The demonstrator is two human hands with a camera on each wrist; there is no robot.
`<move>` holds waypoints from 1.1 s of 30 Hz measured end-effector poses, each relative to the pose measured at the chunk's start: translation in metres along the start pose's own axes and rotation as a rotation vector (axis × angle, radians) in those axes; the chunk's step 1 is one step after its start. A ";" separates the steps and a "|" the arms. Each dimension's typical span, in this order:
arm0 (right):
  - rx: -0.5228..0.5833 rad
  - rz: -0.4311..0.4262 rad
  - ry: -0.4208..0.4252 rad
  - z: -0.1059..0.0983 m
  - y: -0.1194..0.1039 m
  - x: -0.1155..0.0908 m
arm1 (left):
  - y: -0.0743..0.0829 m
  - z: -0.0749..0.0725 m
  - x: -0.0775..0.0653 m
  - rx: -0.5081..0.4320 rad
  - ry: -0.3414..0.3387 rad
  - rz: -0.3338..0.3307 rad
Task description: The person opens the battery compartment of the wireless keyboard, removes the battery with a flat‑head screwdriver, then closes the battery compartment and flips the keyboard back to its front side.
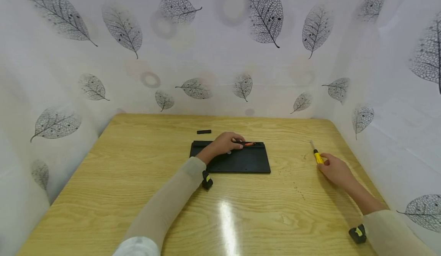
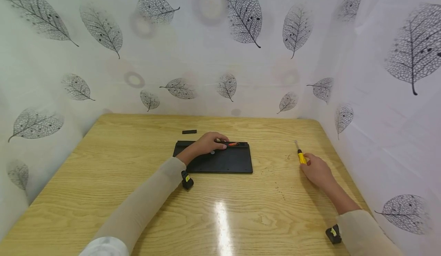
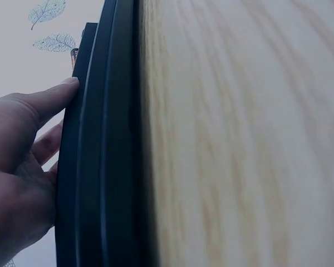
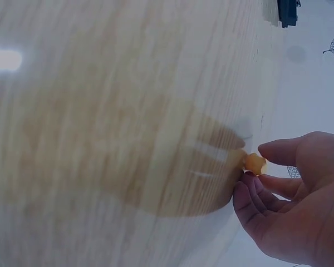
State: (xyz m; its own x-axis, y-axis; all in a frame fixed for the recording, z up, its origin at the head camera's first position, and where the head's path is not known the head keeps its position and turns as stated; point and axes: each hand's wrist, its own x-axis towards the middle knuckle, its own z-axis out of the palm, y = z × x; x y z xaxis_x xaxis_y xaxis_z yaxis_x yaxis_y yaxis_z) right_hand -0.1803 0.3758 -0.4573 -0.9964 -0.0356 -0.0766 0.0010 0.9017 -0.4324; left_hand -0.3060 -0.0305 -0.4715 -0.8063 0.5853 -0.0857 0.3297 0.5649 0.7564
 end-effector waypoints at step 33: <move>0.225 -0.155 0.020 0.003 -0.079 0.038 | 0.001 -0.001 0.000 0.055 0.016 0.007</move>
State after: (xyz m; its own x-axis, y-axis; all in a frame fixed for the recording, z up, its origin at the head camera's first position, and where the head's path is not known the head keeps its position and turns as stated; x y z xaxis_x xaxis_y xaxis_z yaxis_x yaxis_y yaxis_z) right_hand -0.2175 0.3019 -0.4289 -0.9877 -0.1549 0.0232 -0.1351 0.7674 -0.6268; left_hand -0.3058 -0.0304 -0.4704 -0.8117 0.5799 -0.0701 0.3613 0.5927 0.7199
